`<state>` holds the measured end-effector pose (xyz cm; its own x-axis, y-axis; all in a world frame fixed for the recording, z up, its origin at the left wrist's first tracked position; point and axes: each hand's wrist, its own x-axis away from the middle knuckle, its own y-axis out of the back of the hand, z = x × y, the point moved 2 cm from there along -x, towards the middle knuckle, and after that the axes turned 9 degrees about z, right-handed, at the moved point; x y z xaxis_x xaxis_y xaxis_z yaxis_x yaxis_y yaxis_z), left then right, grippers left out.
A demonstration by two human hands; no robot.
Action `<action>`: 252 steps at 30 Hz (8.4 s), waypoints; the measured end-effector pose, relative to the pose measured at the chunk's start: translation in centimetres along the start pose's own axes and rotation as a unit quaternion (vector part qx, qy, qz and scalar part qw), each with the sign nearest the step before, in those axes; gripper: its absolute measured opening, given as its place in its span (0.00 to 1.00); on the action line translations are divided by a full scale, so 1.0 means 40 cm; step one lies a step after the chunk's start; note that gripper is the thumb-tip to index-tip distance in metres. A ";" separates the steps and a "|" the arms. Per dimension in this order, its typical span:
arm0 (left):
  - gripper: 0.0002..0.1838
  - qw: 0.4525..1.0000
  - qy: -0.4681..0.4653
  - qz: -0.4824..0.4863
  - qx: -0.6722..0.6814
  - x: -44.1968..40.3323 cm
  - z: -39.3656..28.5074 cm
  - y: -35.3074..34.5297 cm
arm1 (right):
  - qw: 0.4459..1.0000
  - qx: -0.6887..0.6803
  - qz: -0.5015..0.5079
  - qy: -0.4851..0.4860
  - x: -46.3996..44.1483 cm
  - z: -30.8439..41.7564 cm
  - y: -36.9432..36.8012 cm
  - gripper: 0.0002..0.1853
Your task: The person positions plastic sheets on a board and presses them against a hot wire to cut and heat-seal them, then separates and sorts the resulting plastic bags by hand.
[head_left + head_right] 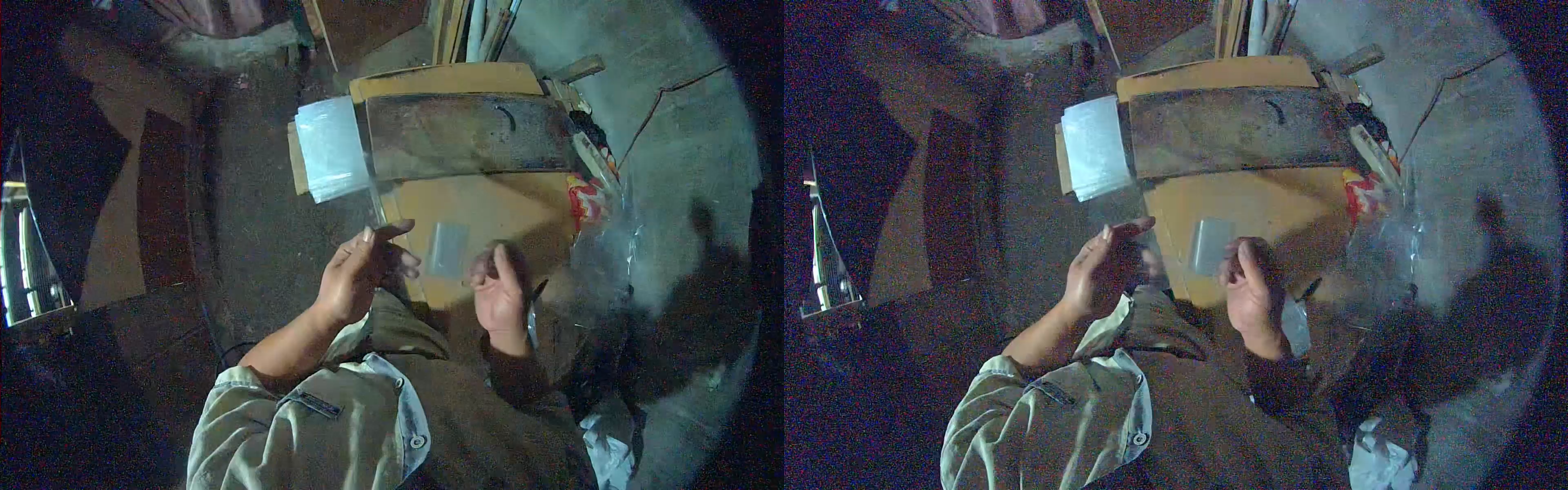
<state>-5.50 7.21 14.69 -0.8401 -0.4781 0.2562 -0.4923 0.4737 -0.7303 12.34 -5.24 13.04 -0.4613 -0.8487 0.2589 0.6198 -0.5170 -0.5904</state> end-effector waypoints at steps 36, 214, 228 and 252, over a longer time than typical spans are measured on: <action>0.11 0.726 -0.107 0.574 -0.362 0.095 -0.191 -0.235 | 0.591 0.613 0.507 0.137 0.035 0.275 -0.211 0.15; 0.10 0.942 0.111 -0.089 -0.305 -0.215 0.332 0.097 | 0.914 0.388 0.027 -0.117 -0.053 -0.110 0.267 0.11; 0.15 0.809 0.088 -0.070 -0.576 -0.220 0.319 0.092 | 0.919 0.379 -0.076 -0.081 -0.059 -0.057 0.280 0.10; 0.26 0.777 -0.123 -0.112 -0.607 -0.160 0.261 0.064 | 0.951 0.300 -0.033 -0.067 -0.058 -0.062 0.215 0.09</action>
<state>0.98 3.75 4.55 -0.7066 -0.7056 0.0530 -0.5979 0.6354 0.4885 17.15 -7.45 5.45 -0.4520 -0.7975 0.3996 0.8612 -0.5068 -0.0374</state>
